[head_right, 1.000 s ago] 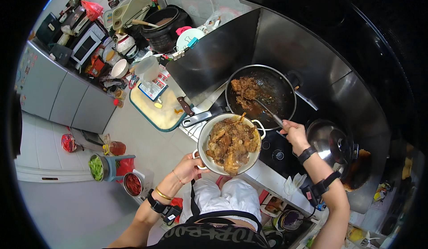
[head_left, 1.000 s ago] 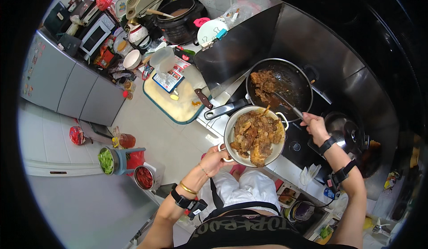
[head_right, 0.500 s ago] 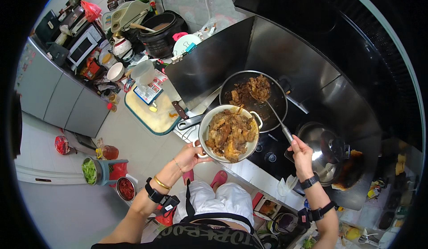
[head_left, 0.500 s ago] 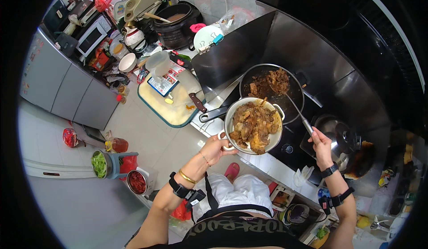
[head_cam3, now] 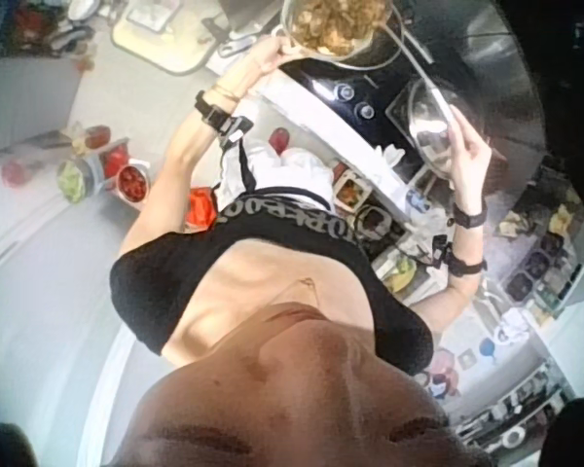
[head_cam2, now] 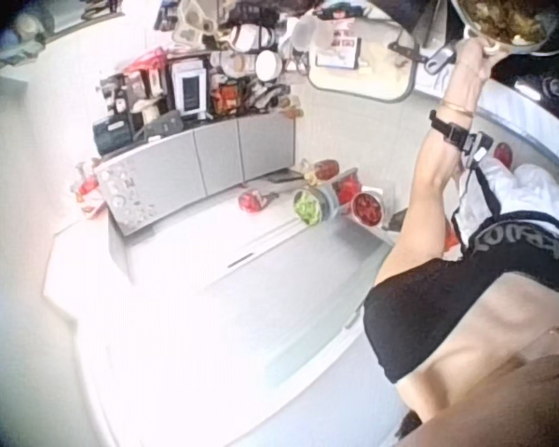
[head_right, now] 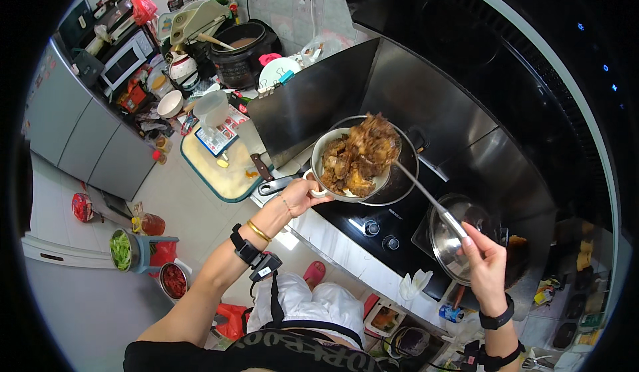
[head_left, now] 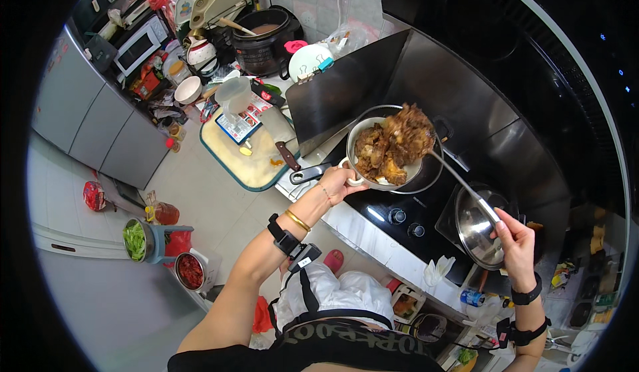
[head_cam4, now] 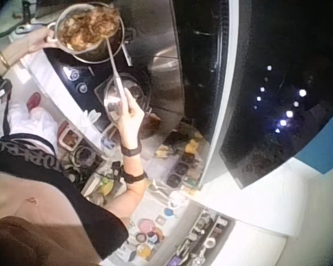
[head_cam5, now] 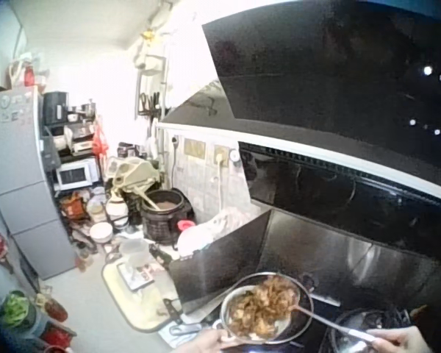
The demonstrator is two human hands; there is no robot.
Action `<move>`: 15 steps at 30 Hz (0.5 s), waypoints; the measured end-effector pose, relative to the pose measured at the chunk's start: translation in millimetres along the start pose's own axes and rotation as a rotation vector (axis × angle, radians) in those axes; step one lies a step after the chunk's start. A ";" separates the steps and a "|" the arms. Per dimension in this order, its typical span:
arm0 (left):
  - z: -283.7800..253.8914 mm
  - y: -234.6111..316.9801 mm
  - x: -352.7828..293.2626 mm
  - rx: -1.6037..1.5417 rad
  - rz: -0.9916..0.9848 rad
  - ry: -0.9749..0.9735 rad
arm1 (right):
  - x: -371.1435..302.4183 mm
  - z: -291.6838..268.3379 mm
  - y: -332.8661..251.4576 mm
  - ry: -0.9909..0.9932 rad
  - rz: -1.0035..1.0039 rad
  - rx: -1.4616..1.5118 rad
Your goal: Cooking meat in a frying pan and transferring it to a bowl.
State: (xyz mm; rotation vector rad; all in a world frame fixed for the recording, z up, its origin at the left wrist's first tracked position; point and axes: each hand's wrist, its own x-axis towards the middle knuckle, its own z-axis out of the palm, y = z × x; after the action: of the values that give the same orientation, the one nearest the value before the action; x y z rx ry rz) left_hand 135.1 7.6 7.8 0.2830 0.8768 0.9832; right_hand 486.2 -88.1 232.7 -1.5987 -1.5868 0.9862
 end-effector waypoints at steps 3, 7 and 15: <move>4.8 -0.8 0.5 -0.017 0.015 -0.015 | -6.7 6.5 -4.0 0.074 -0.090 -0.293; 2.3 4.2 -6.1 -0.020 0.013 0.005 | -9.6 16.0 -41.7 0.166 -0.450 -0.775; -4.4 2.0 -18.5 -0.034 0.038 0.014 | -7.3 6.8 -30.5 0.213 -0.563 -0.844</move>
State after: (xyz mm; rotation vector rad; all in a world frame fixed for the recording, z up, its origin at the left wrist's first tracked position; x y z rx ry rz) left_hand 125.9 -7.1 15.6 0.2649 0.8690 1.0353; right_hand 465.5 -94.6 256.3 -1.5087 -2.2596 -0.1928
